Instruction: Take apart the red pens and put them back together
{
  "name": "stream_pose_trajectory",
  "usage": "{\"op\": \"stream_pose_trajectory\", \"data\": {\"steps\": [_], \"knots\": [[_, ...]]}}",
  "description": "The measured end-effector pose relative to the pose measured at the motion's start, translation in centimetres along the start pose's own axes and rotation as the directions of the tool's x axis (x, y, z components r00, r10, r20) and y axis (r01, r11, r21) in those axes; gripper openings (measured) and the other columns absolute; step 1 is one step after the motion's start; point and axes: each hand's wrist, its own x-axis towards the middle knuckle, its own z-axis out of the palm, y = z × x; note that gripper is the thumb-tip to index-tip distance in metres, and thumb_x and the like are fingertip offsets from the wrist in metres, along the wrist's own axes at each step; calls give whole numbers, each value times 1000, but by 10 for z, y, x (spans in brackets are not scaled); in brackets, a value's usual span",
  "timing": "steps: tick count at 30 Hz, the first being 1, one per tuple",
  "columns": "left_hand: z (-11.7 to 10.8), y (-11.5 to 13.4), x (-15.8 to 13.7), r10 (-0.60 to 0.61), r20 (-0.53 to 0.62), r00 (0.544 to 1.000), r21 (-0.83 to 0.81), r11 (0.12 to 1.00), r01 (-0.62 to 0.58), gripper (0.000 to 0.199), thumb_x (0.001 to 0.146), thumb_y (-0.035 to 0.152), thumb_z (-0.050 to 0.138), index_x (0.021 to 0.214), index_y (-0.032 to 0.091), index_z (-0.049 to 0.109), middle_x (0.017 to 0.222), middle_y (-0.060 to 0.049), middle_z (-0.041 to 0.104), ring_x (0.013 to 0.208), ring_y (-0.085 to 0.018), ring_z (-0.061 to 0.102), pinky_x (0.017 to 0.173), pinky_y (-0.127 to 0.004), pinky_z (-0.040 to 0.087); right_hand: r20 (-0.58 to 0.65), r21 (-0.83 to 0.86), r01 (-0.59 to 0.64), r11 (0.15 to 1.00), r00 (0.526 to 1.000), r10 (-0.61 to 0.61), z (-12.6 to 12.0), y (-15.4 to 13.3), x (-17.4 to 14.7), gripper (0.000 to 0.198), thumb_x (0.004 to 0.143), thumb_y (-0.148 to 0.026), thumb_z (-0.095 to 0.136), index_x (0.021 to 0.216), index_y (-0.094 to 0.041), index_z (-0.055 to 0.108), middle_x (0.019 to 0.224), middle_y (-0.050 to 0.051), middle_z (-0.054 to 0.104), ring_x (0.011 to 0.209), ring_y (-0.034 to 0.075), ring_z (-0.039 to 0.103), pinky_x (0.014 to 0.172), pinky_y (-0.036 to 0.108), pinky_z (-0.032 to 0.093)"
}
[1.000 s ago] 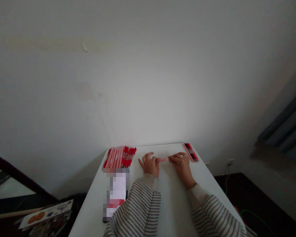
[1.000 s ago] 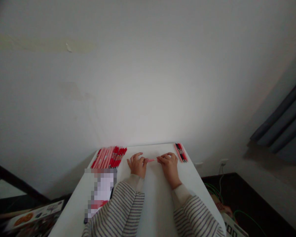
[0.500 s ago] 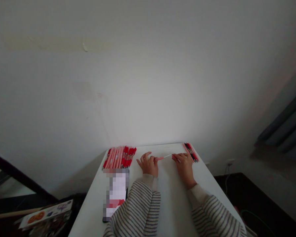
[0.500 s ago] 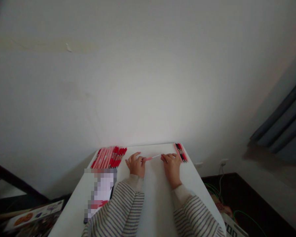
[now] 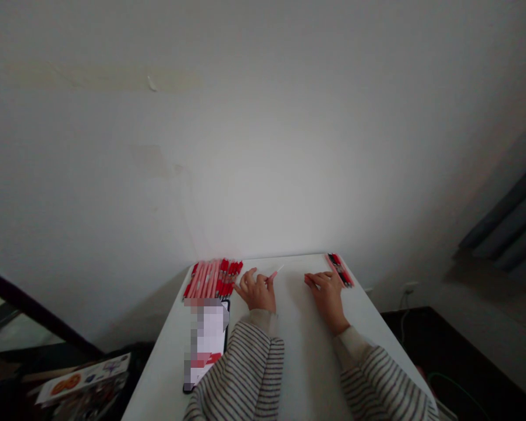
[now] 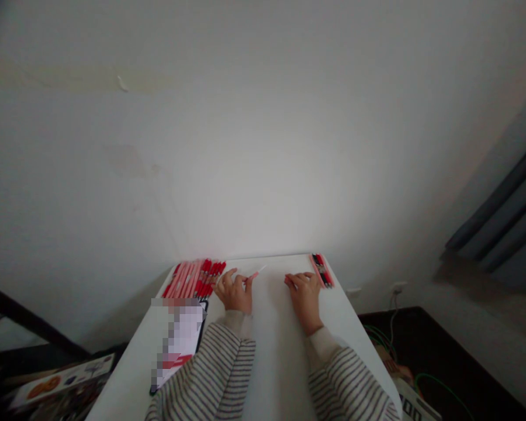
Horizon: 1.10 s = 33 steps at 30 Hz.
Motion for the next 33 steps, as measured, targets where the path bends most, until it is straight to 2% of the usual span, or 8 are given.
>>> {"op": "stream_pose_trajectory", "data": {"steps": [9, 16, 22, 25, 29, 33], "knots": [[-2, 1, -1, -77, 103, 992, 186, 981, 56, 28, 84, 39, 48, 80, 18, 66, 125, -11, 54, 124, -31, 38, 105, -68, 18, 16, -3, -1, 1000, 1000, 1, -1, -1, -1, 29, 89, -39, 49, 93, -23, 73, 85, 5, 71, 93, 23, 51, 85, 37, 30], [-1, 1, -3, -107, 209, 972, 216, 974, 60, 26, 79, 38, 53, 85, 17, 66, 128, -12, 50, 126, -30, 35, 106, -67, 16, 36, -13, -17, 1000, 999, 18, -1, -1, -1, 28, 89, -40, 49, 93, -24, 73, 84, 5, 71, 94, 23, 49, 85, 36, 30], [-7, 5, 0, -104, 223, 969, 147, 987, 72, 23, 72, 36, 63, 89, 21, 66, 128, -9, 51, 125, -29, 36, 106, -66, 16, 79, -6, -9, 1000, 997, 9, -2, -7, -2, 28, 90, -42, 49, 99, -28, 71, 82, 4, 68, 92, 22, 49, 85, 37, 29], [-9, 9, 1, -46, 255, 966, 59, 998, 32, 21, 70, 36, 68, 89, 27, 68, 127, -6, 52, 124, -28, 39, 107, -62, 17, 108, -30, 15, 999, 994, -12, -3, -11, -3, 27, 90, -37, 48, 105, -28, 69, 84, 5, 66, 92, 22, 49, 86, 37, 30], [-11, 15, 0, 50, 340, 939, -49, 998, -35, 18, 67, 35, 72, 84, 35, 71, 125, -1, 55, 124, -28, 39, 109, -62, 16, 195, -27, 99, 995, 976, -92, -3, -11, -3, 32, 87, -22, 49, 113, -32, 65, 92, 5, 65, 95, 22, 48, 87, 38, 33], [-13, 17, -1, 85, 361, 929, -80, 995, -60, 13, 67, 32, 73, 78, 38, 73, 124, 3, 58, 124, -30, 39, 108, -66, 14, 234, -16, 166, 986, 959, -158, -1, -10, -4, 32, 86, -23, 51, 113, -32, 65, 93, 4, 67, 98, 22, 49, 90, 39, 33]]}}
